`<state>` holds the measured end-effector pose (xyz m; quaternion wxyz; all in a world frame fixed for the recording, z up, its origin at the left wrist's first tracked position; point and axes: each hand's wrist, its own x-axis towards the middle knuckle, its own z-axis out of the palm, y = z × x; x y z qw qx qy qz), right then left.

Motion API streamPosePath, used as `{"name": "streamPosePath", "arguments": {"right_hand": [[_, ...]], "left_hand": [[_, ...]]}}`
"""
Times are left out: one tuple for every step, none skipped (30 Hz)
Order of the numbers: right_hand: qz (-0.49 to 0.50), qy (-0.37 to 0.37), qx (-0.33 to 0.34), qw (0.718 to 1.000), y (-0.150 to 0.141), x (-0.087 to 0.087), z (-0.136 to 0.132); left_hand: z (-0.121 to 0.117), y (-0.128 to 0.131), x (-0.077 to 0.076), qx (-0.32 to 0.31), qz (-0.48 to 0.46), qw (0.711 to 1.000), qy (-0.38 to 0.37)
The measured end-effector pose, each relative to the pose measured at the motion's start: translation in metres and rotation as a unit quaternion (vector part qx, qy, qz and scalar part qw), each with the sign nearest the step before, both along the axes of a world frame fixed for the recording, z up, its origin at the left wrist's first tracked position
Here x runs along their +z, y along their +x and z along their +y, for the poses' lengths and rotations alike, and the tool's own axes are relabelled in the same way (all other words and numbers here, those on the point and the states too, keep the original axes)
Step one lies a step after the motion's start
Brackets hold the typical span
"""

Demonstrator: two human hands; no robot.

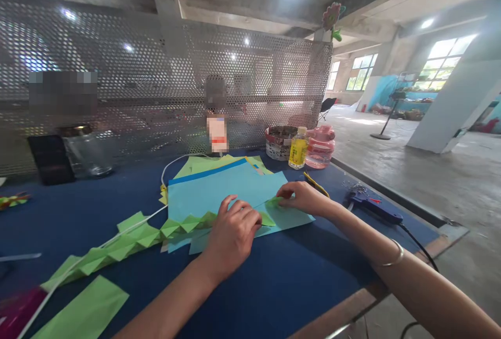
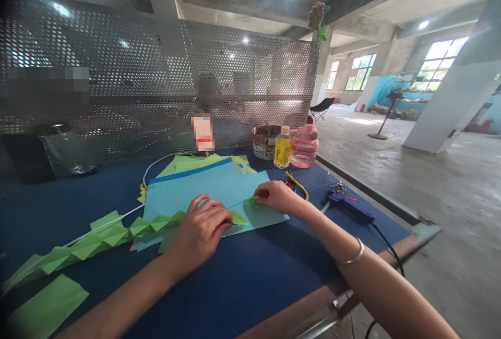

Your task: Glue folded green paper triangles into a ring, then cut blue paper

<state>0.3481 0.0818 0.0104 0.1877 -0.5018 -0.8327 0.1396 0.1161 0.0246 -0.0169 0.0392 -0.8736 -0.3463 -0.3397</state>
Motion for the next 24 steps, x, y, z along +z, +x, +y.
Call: {"name": "streamPosePath", "arguments": {"right_hand": [[0.004, 0.002, 0.001, 1.0, 0.0, 0.0, -0.001], [0.009, 0.007, 0.002, 1.0, 0.0, 0.0, -0.002], [0.015, 0.014, 0.002, 1.0, 0.0, 0.001, -0.003], [0.022, 0.023, 0.0, 0.999, 0.0, 0.002, -0.004], [0.031, 0.033, -0.002, 0.999, -0.001, 0.003, -0.005], [0.041, 0.043, -0.004, 0.998, -0.002, 0.004, -0.007], [0.052, 0.051, -0.005, 0.997, -0.003, 0.004, -0.009], [0.062, 0.058, -0.005, 0.996, -0.004, 0.005, -0.011], [0.071, 0.062, -0.002, 0.996, -0.005, 0.006, -0.013], [0.079, 0.065, 0.005, 0.995, -0.007, 0.006, -0.016], [0.085, 0.066, 0.014, 0.994, -0.009, 0.006, -0.018], [0.09, 0.067, 0.025, 0.993, -0.011, 0.005, -0.021], [0.094, 0.066, 0.036, 0.993, -0.013, 0.005, -0.024], [0.096, 0.065, 0.047, 0.992, -0.015, 0.005, -0.026], [0.096, 0.063, 0.054, 0.992, -0.016, 0.004, -0.028], [0.096, 0.063, 0.059, 0.992, -0.017, 0.004, -0.029], [0.095, 0.062, 0.061, 0.992, -0.018, 0.003, -0.03], [0.094, 0.062, 0.061, 0.992, -0.019, 0.002, -0.031], [0.092, 0.062, 0.061, 0.992, -0.019, 0.001, -0.031], [0.091, 0.063, 0.06, 0.992, -0.019, 0.0, -0.031], [0.09, 0.063, 0.06, 0.992, -0.02, -0.001, -0.031], [0.089, 0.062, 0.061, 0.992, -0.02, -0.002, -0.031], [0.088, 0.062, 0.061, 0.992, -0.021, -0.003, -0.031], [0.087, 0.062, 0.062, 0.992, -0.021, -0.004, -0.031]], "left_hand": [[0.0, 0.0, 0.0, 0.002, 0.001, 1.0, 0.0], [0.0, 0.0, 0.0, 0.004, 0.003, 1.0, 0.001], [0.0, 0.0, 0.0, 0.006, 0.003, 1.0, 0.004], [0.001, 0.0, 0.0, 0.008, 0.001, 1.0, 0.008], [0.001, -0.001, 0.0, 0.01, -0.001, 1.0, 0.013], [0.002, -0.001, 0.001, 0.012, -0.005, 1.0, 0.018], [0.003, -0.002, 0.001, 0.017, -0.01, 1.0, 0.022], [0.003, -0.003, 0.002, 0.022, -0.015, 0.999, 0.026], [0.004, -0.003, 0.002, 0.028, -0.019, 0.999, 0.028], [0.005, -0.004, 0.003, 0.035, -0.021, 0.999, 0.03], [0.006, -0.004, 0.003, 0.041, -0.023, 0.998, 0.032], [0.007, -0.005, 0.003, 0.045, -0.023, 0.998, 0.033], [0.008, -0.005, 0.002, 0.047, -0.024, 0.998, 0.035], [0.008, -0.005, 0.002, 0.048, -0.024, 0.998, 0.038], [0.009, -0.006, 0.001, 0.047, -0.026, 0.998, 0.041], [0.01, -0.006, 0.001, 0.046, -0.028, 0.998, 0.044], [0.01, -0.006, 0.0, 0.045, -0.03, 0.998, 0.045], [0.011, -0.006, 0.0, 0.044, -0.031, 0.998, 0.044], [0.011, -0.006, 0.0, 0.041, -0.03, 0.998, 0.04], [0.011, -0.006, 0.0, 0.039, -0.03, 0.998, 0.033], [0.012, -0.006, 0.0, 0.037, -0.031, 0.998, 0.027], [0.012, -0.005, 0.0, 0.036, -0.031, 0.999, 0.022], [0.012, -0.005, 0.0, 0.035, -0.03, 0.999, 0.017], [0.012, -0.005, 0.0, 0.035, -0.03, 0.999, 0.014]]}}
